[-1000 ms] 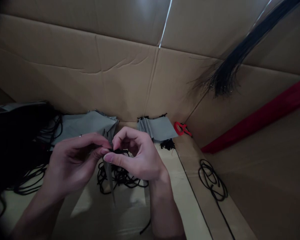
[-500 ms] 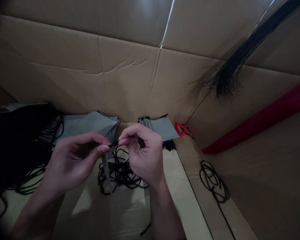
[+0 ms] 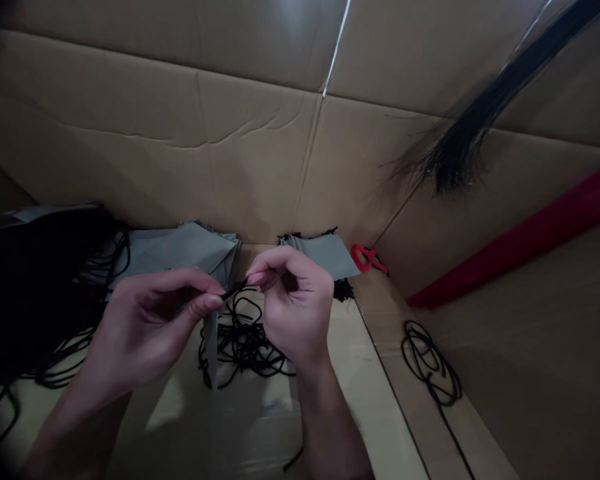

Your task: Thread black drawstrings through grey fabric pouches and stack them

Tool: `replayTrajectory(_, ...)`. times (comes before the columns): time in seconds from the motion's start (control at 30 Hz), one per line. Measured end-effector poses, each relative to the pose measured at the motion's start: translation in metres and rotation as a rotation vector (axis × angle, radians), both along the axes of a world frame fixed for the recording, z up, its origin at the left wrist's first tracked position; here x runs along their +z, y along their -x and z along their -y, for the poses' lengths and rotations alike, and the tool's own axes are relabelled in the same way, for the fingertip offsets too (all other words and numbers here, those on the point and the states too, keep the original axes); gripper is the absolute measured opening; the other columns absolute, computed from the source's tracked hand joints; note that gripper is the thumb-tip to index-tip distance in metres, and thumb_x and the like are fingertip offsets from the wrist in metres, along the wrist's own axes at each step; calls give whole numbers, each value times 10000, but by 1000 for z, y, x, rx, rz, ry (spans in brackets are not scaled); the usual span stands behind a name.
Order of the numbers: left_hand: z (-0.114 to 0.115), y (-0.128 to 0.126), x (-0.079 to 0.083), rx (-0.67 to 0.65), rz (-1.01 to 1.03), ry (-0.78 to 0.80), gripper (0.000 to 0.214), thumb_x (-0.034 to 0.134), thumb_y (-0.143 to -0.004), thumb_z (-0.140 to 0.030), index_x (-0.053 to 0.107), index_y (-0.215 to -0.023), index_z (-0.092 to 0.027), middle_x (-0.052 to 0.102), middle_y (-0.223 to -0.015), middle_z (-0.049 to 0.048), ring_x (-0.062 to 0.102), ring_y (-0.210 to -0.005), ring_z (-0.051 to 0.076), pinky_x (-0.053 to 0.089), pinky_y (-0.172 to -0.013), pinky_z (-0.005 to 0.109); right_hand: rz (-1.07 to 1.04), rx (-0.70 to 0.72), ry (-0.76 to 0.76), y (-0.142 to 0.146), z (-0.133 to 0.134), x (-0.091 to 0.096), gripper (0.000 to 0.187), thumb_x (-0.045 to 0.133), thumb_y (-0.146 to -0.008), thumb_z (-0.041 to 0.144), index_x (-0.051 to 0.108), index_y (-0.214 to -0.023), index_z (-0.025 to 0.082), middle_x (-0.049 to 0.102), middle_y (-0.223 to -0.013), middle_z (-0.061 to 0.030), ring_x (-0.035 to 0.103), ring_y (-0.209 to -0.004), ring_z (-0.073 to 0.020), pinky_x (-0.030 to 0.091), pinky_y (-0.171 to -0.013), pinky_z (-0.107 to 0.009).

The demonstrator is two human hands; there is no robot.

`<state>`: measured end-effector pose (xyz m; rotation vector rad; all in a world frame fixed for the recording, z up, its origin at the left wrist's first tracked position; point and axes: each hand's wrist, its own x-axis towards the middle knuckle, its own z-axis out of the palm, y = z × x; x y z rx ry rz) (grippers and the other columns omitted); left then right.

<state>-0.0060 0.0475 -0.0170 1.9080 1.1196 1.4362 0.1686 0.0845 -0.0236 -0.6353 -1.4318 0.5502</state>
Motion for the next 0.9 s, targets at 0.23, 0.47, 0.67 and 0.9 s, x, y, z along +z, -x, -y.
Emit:
replayTrajectory(0.23,-3,0,1,-3,65,92,137,713,-951,-193,767,-827,-168,680,-657,-11,598,-570,100,457,-501,170,-13,211,141,-14,-5,5,84,790,-955,238,751,-883,218,691,-775,24,608,-618,-96,515,-570,-213)
replayTrajectory(0.47,-2,2,5,-22,12,94,142,702,-942,-188,762,-813,-170,715,-674,1,613,-592,115,471,-529,182,96,565,317,-15,-4,6,315,990,-758,317,790,-984,225,730,-911,-4,673,-761,-123,592,-673,-226)
replayTrajectory(0.67,-3,1,4,-42,-4,75,140,693,-940,-172,763,-819,-161,691,-648,-6,579,-570,102,439,-505,171,56,563,330,-12,-6,4,277,977,-775,359,774,-859,191,709,-799,5,646,-702,-116,552,-626,-218)
replayTrajectory(0.9,-4,4,0,-65,40,99,135,707,-953,-198,768,-841,-153,704,-693,14,592,-612,109,464,-538,176,10,528,313,-9,-5,2,309,990,-753,387,752,-807,196,673,-738,24,617,-662,-107,525,-577,-204)
